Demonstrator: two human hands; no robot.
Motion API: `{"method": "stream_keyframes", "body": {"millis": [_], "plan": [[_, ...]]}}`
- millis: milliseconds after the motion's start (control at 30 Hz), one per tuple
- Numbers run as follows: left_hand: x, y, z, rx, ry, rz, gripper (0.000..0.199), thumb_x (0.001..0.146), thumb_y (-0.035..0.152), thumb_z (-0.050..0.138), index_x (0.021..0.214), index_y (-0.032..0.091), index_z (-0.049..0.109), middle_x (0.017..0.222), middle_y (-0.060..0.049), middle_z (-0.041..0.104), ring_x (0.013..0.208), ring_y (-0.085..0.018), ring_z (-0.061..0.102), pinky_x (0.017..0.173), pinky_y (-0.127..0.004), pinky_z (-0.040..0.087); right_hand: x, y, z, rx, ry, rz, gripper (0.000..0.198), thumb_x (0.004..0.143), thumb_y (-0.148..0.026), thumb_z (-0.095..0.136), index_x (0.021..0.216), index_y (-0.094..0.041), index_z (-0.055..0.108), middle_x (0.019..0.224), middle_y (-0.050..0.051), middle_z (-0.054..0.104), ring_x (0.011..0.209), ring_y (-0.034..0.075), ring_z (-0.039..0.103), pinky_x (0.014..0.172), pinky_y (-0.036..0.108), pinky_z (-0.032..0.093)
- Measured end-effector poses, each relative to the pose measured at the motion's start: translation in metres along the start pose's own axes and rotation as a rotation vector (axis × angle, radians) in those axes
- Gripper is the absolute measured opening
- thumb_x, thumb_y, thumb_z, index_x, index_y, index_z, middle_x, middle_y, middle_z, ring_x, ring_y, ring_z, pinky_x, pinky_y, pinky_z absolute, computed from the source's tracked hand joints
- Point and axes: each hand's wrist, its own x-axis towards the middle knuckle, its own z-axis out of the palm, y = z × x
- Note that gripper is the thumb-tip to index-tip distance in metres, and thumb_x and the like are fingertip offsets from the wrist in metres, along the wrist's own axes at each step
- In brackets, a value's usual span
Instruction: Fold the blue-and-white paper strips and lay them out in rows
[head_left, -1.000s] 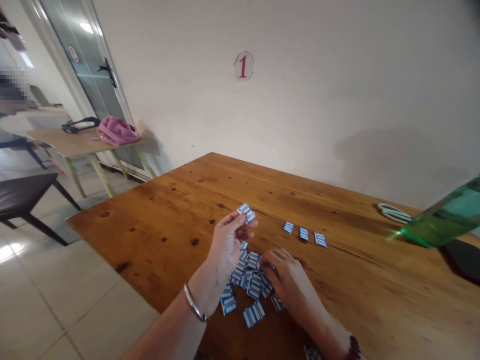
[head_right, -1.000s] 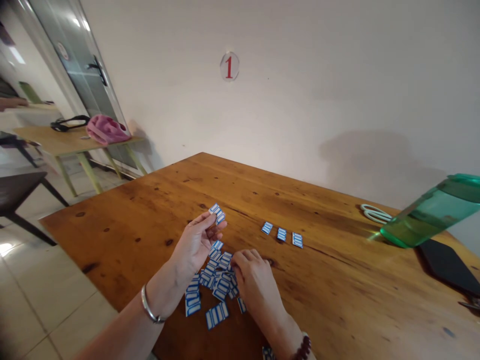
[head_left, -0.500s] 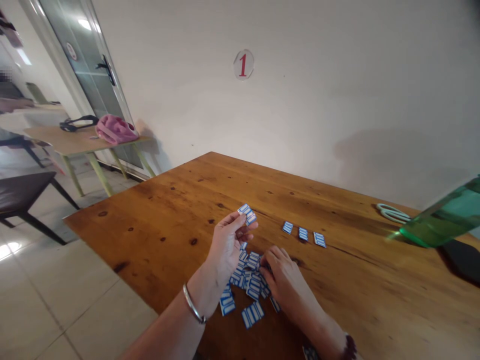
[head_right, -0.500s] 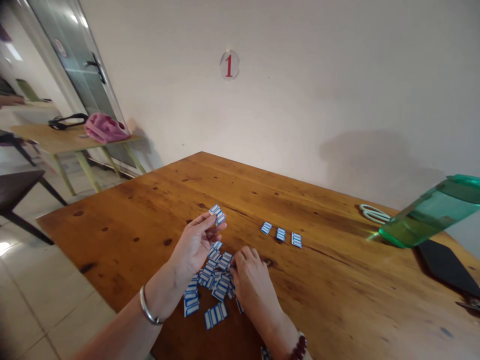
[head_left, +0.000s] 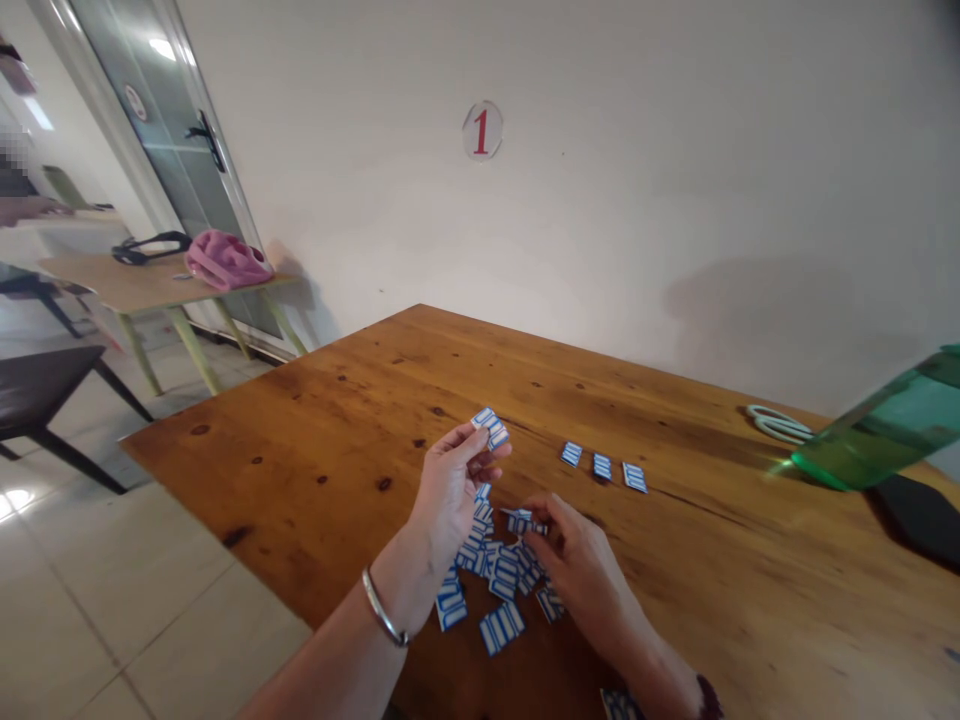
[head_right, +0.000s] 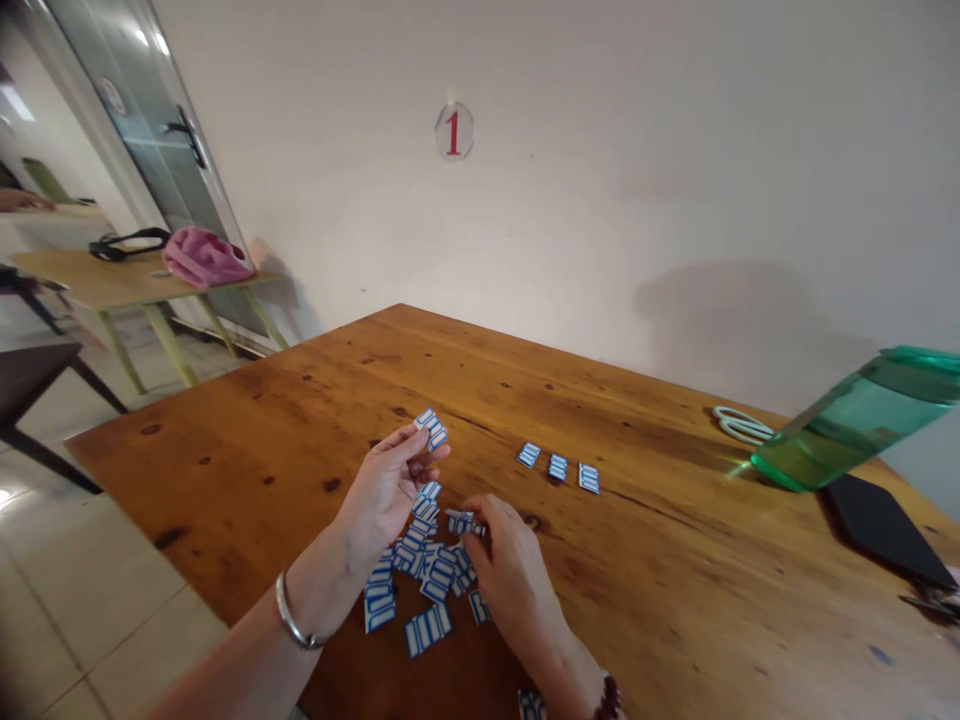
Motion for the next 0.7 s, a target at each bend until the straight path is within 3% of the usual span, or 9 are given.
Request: {"method": "stream_keyframes", "body": {"millis": [133,267,433,700], "plan": [[-0.001,0.0,0.0,0.007,-0.024,0.017,0.02,0.054,0.016,0.075,0.067,0.016,0.059,0.061,0.0,0.068,0.059,-0.014,0.066,0.046,-0.018,0.042,0.001,0.005,-0.001,0.244,-0.034,0.148,0.025,0.072,-0.019,0.053,0.096,-0.018,0.061,0.081,0.004,0.065,0.073,0.018,0.06,0.066,0.029,0.045],[0.0,-0.001,-0.001,0.013,-0.029,0.034,0.02,0.054,0.017,0.075,0.068,0.016,0.06,0.062,0.0,0.068,0.059,-0.014,0.066,0.046,-0.018,0.042,0.003,0.003,-0.005,0.476,-0.073,0.222,0.007,0.068,-0.023,0.06,0.071,-0.017,0.062,0.067,0.001,0.063,0.061,0.014,0.055,0.056,0.025,0.042],[-0.002,-0.002,-0.001,0.103,-0.051,0.059,0.017,0.057,0.02,0.073,0.068,0.017,0.061,0.064,0.0,0.069,0.062,-0.015,0.066,0.046,-0.019,0.044,0.003,-0.001,-0.012,0.77,-0.076,0.302,0.018,0.06,-0.027,0.071,0.06,-0.017,0.057,0.055,-0.004,0.055,0.05,0.01,0.047,0.049,0.022,0.036],[-0.013,-0.015,0.009,0.479,-0.142,0.09,0.004,0.062,0.018,0.065,0.065,0.014,0.064,0.06,-0.001,0.065,0.057,-0.015,0.063,0.045,-0.021,0.045,0.003,-0.005,-0.025,0.973,0.153,0.397,0.024,0.061,-0.037,0.073,0.063,-0.017,0.059,0.059,-0.003,0.056,0.055,0.01,0.047,0.054,0.022,0.037]]}}
